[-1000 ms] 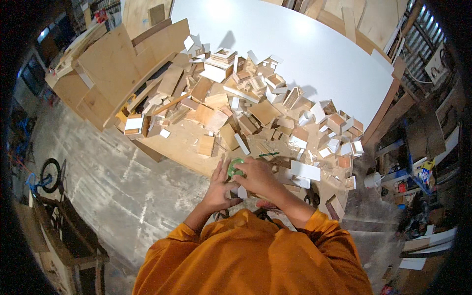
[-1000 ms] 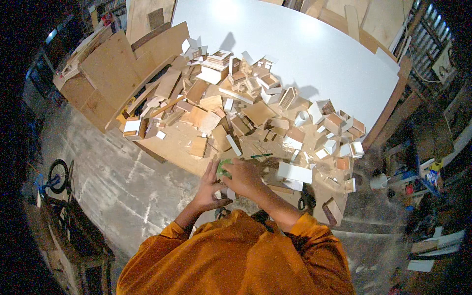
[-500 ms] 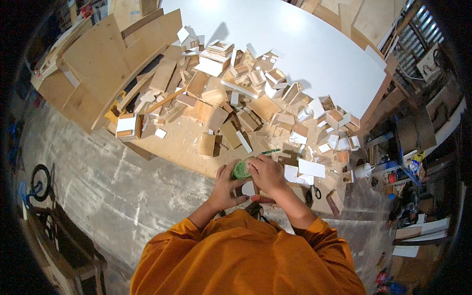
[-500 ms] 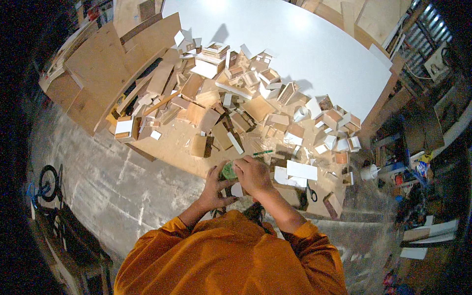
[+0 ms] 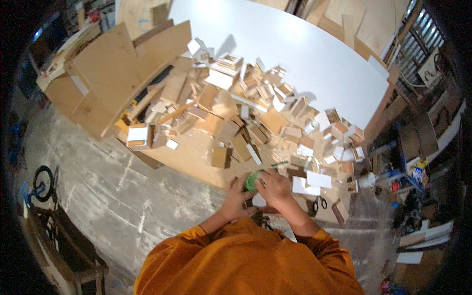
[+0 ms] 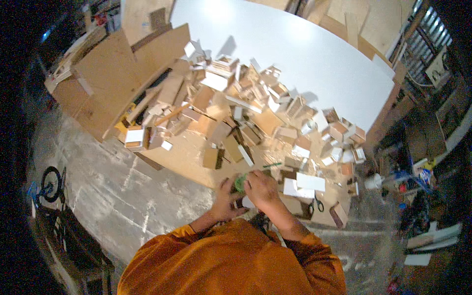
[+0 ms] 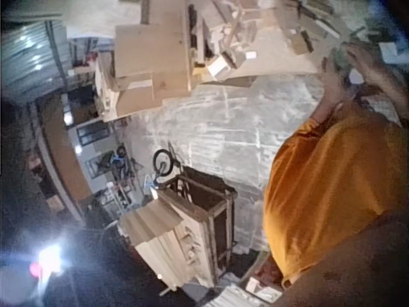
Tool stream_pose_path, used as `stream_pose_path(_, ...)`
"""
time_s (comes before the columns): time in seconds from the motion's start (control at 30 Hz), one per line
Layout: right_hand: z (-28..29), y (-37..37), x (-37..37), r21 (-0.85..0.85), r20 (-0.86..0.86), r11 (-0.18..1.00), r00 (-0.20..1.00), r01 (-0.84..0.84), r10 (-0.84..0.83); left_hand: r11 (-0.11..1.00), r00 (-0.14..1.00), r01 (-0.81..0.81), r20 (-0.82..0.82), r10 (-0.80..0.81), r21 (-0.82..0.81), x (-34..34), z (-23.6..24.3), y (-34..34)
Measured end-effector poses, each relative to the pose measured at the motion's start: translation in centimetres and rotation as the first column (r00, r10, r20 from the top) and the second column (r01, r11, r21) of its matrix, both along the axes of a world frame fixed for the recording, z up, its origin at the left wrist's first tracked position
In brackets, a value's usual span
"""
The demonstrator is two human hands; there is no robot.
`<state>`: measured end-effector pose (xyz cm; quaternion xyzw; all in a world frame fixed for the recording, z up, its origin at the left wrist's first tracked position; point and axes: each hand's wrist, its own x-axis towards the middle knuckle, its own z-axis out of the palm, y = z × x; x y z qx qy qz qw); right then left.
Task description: The person constructs small wooden models using wood pieces. They sand the edges of a piece with a sanding block, test the fit of several pieces together, and use scissors to cut small components.
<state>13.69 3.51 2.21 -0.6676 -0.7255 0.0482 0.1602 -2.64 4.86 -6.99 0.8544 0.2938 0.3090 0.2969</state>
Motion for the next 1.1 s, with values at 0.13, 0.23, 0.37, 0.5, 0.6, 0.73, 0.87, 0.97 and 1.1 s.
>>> stream_pose_path(0.13,0.4,-0.6,0.0,-0.008,0.07,1.0,0.997,0.022,-0.021,1.0,1.0,0.004,-0.001,-0.004,0.014,0.2,0.8,-0.3)
stream_pose_path(0.23,0.8,-0.5,-0.3,-0.041,0.087,0.999,0.996,-0.012,0.015,1.0,1.0,-0.005,-0.021,0.005,0.005,0.1,1.3,-0.3)
stream_pose_path(0.37,-0.4,-0.1,0.1,-0.022,0.058,0.998,0.997,-0.053,0.054,1.0,1.0,-0.013,-0.008,0.013,0.027,0.0,0.8,-0.3)
stream_pose_path(0.5,-0.4,0.0,0.6,-0.056,0.019,0.996,0.997,-0.068,0.069,1.0,0.999,-0.002,-0.048,0.002,-0.008,-0.1,0.4,-0.3)
stream_pose_path(0.6,-0.2,-0.5,0.7,-0.043,0.01,0.997,0.998,-0.065,0.066,0.999,0.998,-0.044,-0.032,0.045,0.03,0.1,1.2,-0.8)
stream_pose_path(0.73,-0.3,-1.3,0.9,0.048,-0.025,0.999,1.0,-0.004,0.005,0.998,0.999,-0.037,-0.038,0.039,0.048,0.6,0.6,-1.1)
stream_pose_path(0.87,1.9,-2.0,0.9,0.141,-0.102,0.989,0.995,0.033,-0.019,0.999,0.999,-0.034,-0.029,0.035,0.042,0.3,0.7,-0.9)
stream_pose_path(0.97,3.1,-2.6,2.3,0.243,-0.276,0.967,0.961,0.076,-0.006,1.0,0.999,-0.03,0.04,0.029,0.008,-0.1,0.6,-0.9)
stream_pose_path(1.1,0.5,-4.6,6.0,0.157,-0.672,0.958,0.737,0.239,-0.074,0.997,0.985,-0.008,0.17,0.022,-0.082,-0.5,1.2,-1.4)
